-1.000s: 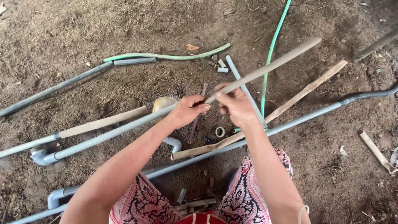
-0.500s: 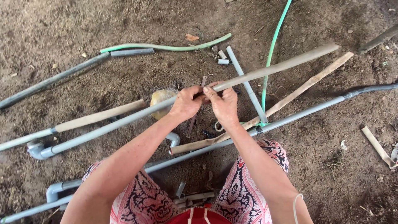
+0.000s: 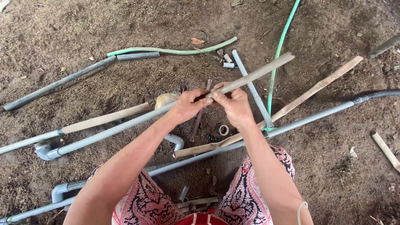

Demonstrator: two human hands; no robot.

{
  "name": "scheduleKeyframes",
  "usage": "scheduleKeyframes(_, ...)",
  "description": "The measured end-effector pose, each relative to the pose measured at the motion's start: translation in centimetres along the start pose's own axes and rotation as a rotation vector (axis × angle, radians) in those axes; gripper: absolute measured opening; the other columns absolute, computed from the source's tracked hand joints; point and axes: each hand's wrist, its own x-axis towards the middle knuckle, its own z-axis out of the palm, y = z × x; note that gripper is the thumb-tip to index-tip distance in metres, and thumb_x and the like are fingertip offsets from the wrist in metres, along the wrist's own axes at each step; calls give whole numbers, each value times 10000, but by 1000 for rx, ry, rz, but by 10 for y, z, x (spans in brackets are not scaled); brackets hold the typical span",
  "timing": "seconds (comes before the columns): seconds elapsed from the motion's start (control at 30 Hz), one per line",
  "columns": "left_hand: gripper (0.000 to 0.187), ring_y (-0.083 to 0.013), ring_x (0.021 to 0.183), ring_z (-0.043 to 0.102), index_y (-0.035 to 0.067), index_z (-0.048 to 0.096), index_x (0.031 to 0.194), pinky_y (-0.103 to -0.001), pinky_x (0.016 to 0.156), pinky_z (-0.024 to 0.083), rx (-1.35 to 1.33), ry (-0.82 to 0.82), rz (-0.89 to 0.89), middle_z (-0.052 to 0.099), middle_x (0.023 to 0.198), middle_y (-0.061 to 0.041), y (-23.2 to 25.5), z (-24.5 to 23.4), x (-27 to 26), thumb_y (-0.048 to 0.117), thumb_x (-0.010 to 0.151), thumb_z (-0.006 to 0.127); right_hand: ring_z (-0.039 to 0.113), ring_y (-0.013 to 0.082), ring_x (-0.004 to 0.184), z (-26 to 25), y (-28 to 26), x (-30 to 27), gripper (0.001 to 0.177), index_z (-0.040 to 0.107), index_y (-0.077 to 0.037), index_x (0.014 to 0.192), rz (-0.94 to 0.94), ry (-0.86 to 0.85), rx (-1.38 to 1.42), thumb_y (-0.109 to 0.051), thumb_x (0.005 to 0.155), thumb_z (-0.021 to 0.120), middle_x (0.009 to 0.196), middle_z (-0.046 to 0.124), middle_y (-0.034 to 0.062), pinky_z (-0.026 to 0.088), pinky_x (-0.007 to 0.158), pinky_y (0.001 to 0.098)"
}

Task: The person sits on the ground and assembles a plumbing system using various PVC pipes and fittings. They connect straight pipes to elbows and T-joints, occasionally using a wooden stick to push components together or clean the ends.

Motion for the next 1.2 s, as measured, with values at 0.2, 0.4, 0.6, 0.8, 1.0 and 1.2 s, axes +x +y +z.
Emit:
scheduleKeyframes(0.2, 291, -340, 955, 648, 29, 656, 1058, -427, 849, 516, 188, 244, 307, 671, 957, -203, -38, 3, 28, 210, 837, 713, 672, 198, 791, -4, -23, -1, 236, 563, -38, 1033, -22, 7, 25, -87, 835, 681, 901, 665, 124, 609, 705, 342)
scheduleKeyframes(0.4, 194, -304, 858, 673, 28, 664, 1021, -390, 811, 538, 200, 249, 423, 673, 879, -178, -26, 7, 23, 132, 858, 682, 662, 189, 749, 8, -10, -1, 236, 577, 1, 1011, -87, -30, -45, -47, 818, 705, 834, 663, 142, 602, 705, 342)
scheduleKeyframes(0.6, 235, -306, 872, 676, 29, 660, 1002, -385, 807, 536, 156, 286, 404, 672, 888, -173, -33, 12, 25, 157, 818, 732, 664, 197, 751, 6, -22, -2, 196, 602, 6, 1000, -97, -21, -53, -62, 836, 683, 827, 660, 136, 600, 695, 348)
scheduleKeyframes(0.8, 183, -257, 835, 685, 60, 673, 974, -362, 791, 540, 83, 317, 269, 689, 853, -137, -39, 20, 34, 139, 818, 730, 661, 175, 656, 19, -27, -9, 160, 592, 46, 959, -264, 108, -165, -19, 841, 679, 733, 646, 146, 588, 600, 277)
scheduleKeyframes(1.0, 189, -246, 826, 659, 44, 661, 1007, -385, 825, 523, 84, 180, 176, 681, 882, -155, -42, 1, 36, 116, 838, 702, 670, 162, 691, 24, -17, -6, 174, 600, 8, 964, -176, 90, -109, -60, 831, 689, 779, 662, 135, 597, 614, 255)
scheduleKeyframes(1.2, 192, -331, 838, 674, -32, 633, 1005, -404, 790, 543, 290, 134, 283, 667, 876, -231, -22, -18, 14, 82, 854, 669, 675, 196, 801, 1, -29, -2, 201, 560, -23, 1044, -94, 46, 2, -67, 866, 644, 867, 652, 145, 608, 749, 331)
